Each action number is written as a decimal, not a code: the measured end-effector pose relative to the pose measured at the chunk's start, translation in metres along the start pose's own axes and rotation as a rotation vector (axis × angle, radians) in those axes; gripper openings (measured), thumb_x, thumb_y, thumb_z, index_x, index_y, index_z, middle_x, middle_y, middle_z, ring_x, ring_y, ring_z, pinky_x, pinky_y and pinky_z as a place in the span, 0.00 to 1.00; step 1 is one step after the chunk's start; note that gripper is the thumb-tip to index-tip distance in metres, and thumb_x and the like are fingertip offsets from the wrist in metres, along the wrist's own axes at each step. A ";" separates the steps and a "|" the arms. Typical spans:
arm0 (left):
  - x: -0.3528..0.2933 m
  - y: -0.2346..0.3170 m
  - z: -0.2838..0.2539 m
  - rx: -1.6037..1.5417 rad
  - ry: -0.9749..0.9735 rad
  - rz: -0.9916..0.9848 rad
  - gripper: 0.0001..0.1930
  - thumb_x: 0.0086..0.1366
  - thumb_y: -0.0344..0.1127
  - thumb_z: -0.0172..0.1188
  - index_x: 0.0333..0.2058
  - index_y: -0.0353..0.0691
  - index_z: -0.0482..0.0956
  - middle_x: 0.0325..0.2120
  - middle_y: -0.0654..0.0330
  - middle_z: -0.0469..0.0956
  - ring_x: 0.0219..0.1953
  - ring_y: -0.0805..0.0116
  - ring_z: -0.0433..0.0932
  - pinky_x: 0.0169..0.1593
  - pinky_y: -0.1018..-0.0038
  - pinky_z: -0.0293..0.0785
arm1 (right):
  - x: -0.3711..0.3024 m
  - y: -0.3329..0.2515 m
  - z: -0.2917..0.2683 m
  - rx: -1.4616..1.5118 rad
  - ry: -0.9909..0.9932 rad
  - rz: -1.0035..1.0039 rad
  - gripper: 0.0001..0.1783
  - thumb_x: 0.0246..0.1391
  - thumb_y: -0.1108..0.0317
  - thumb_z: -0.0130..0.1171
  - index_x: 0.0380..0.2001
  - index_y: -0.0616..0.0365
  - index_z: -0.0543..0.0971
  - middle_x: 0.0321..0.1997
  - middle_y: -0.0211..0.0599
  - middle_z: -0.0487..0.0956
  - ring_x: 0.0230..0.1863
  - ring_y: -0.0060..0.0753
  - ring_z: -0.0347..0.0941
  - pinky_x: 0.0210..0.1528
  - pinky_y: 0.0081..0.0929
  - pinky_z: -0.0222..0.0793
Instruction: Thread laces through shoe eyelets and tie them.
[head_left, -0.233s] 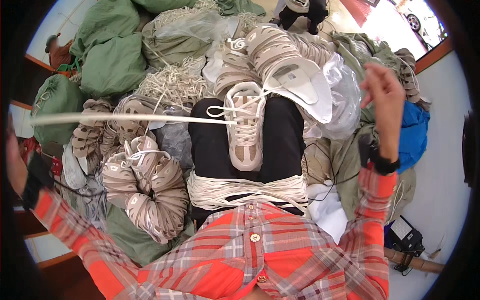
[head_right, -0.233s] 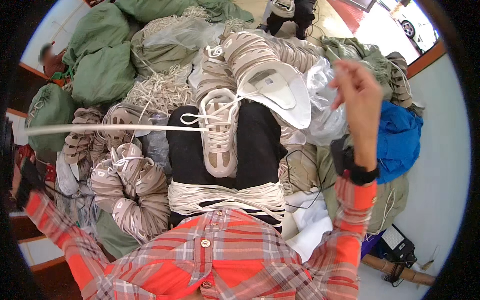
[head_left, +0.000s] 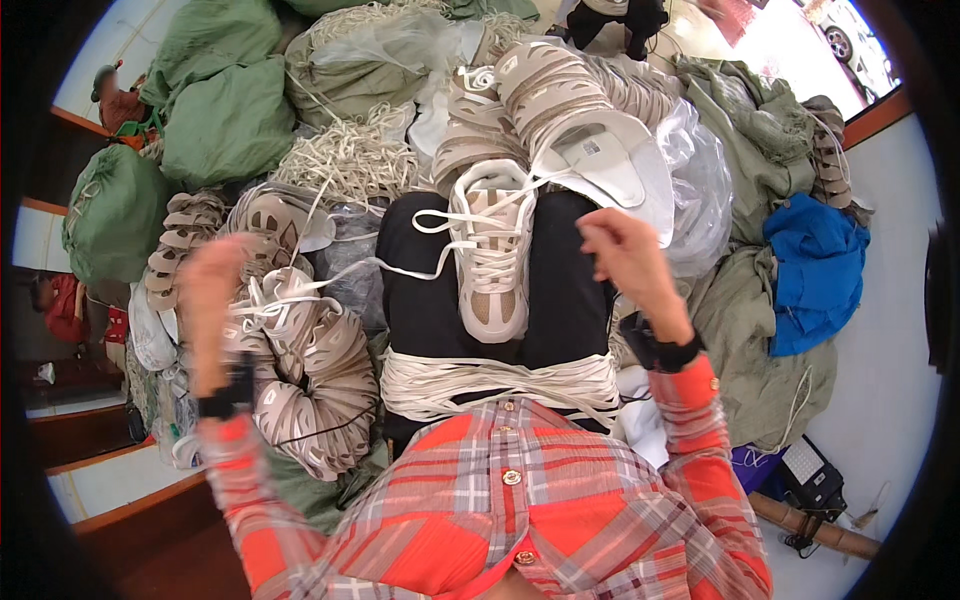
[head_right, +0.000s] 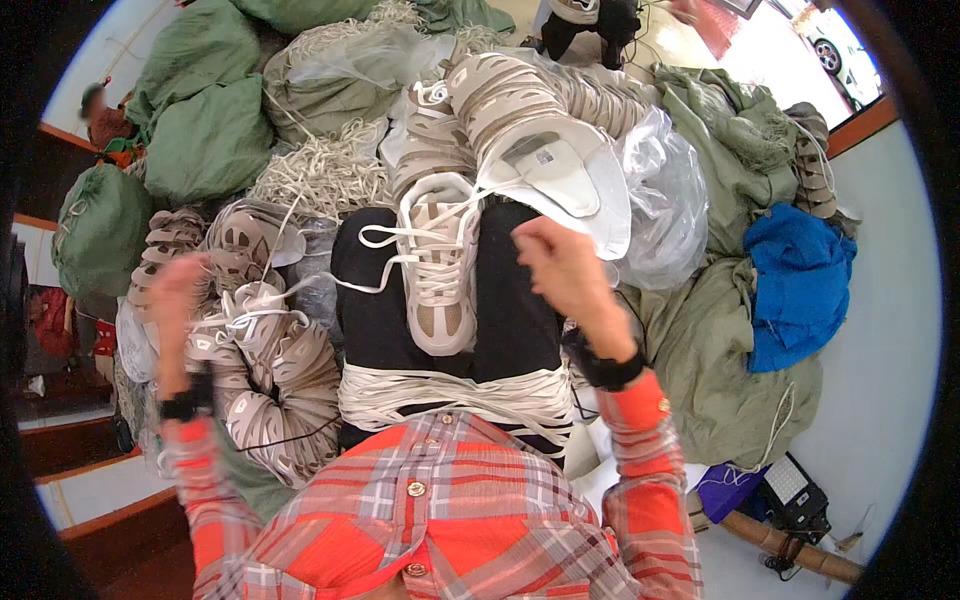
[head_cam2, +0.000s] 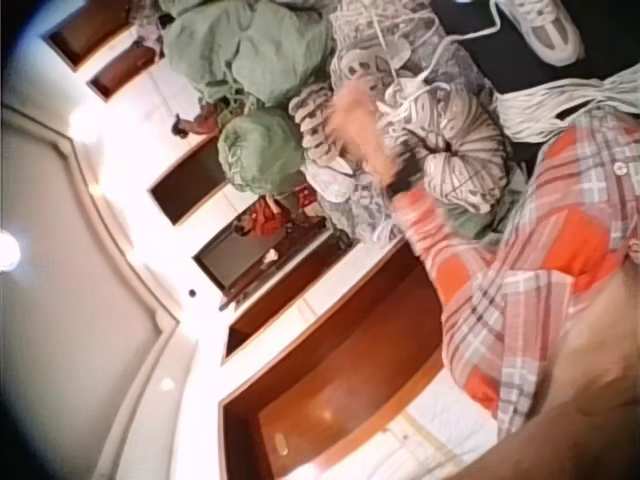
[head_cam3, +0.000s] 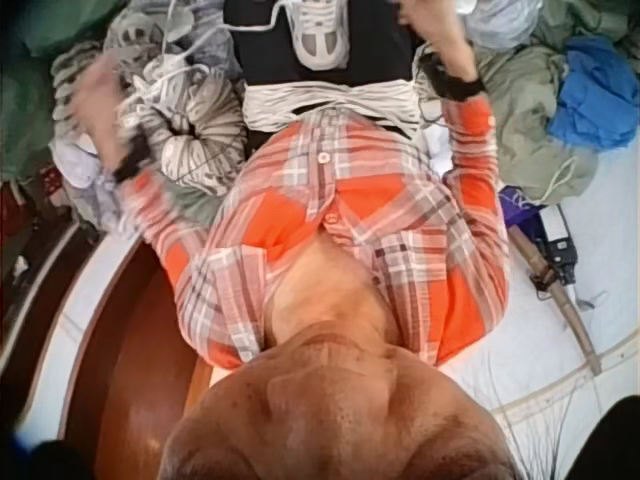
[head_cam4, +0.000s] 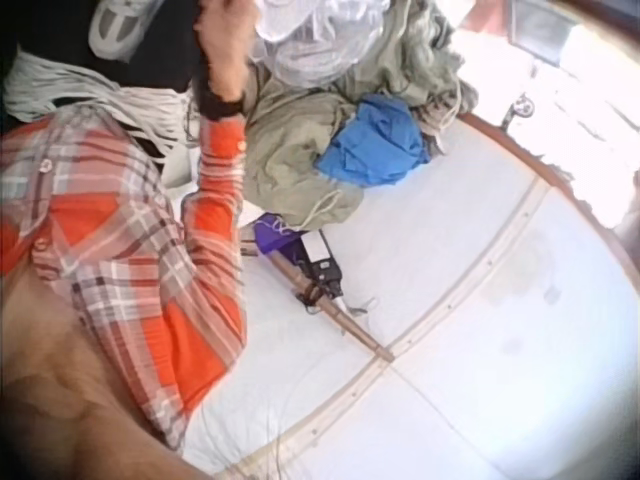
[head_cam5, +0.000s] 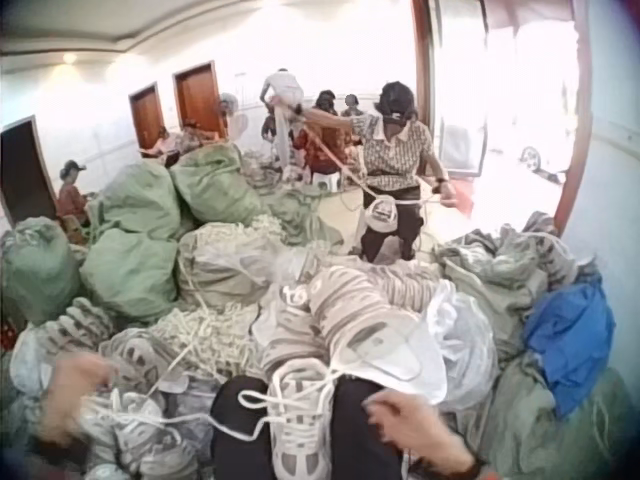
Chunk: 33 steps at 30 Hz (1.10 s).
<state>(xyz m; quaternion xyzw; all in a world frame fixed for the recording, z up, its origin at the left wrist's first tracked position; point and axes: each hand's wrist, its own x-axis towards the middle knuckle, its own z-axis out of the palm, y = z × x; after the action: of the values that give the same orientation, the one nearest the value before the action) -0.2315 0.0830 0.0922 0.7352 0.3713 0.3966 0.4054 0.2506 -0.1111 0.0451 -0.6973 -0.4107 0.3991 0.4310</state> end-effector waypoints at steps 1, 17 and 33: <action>0.007 0.027 0.087 0.282 -0.196 -0.103 0.10 0.62 0.32 0.54 0.39 0.35 0.80 0.39 0.58 0.80 0.38 0.71 0.77 0.45 0.75 0.72 | 0.004 0.011 0.013 -0.033 -0.004 -0.073 0.08 0.57 0.70 0.54 0.38 0.61 0.78 0.23 0.31 0.78 0.19 0.16 0.70 0.20 0.18 0.67; 0.002 0.016 0.300 0.567 -0.124 0.033 0.05 0.55 0.30 0.59 0.25 0.36 0.73 0.21 0.50 0.77 0.26 0.49 0.78 0.28 0.62 0.72 | 0.021 0.028 0.086 -0.457 0.010 -0.438 0.08 0.52 0.76 0.52 0.35 0.66 0.75 0.32 0.52 0.77 0.34 0.54 0.75 0.36 0.41 0.71; 0.026 -0.009 0.284 0.002 -0.479 -0.249 0.05 0.54 0.27 0.58 0.30 0.32 0.77 0.20 0.57 0.77 0.23 0.72 0.75 0.30 0.76 0.70 | 0.029 0.035 0.085 -0.198 0.055 -0.424 0.06 0.50 0.75 0.55 0.31 0.65 0.78 0.29 0.50 0.78 0.33 0.52 0.76 0.34 0.37 0.72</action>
<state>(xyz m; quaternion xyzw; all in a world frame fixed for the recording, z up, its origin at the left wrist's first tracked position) 0.0287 0.0240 -0.0102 0.7571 0.3529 0.1581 0.5266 0.1913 -0.0721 -0.0196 -0.6450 -0.5734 0.2381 0.4456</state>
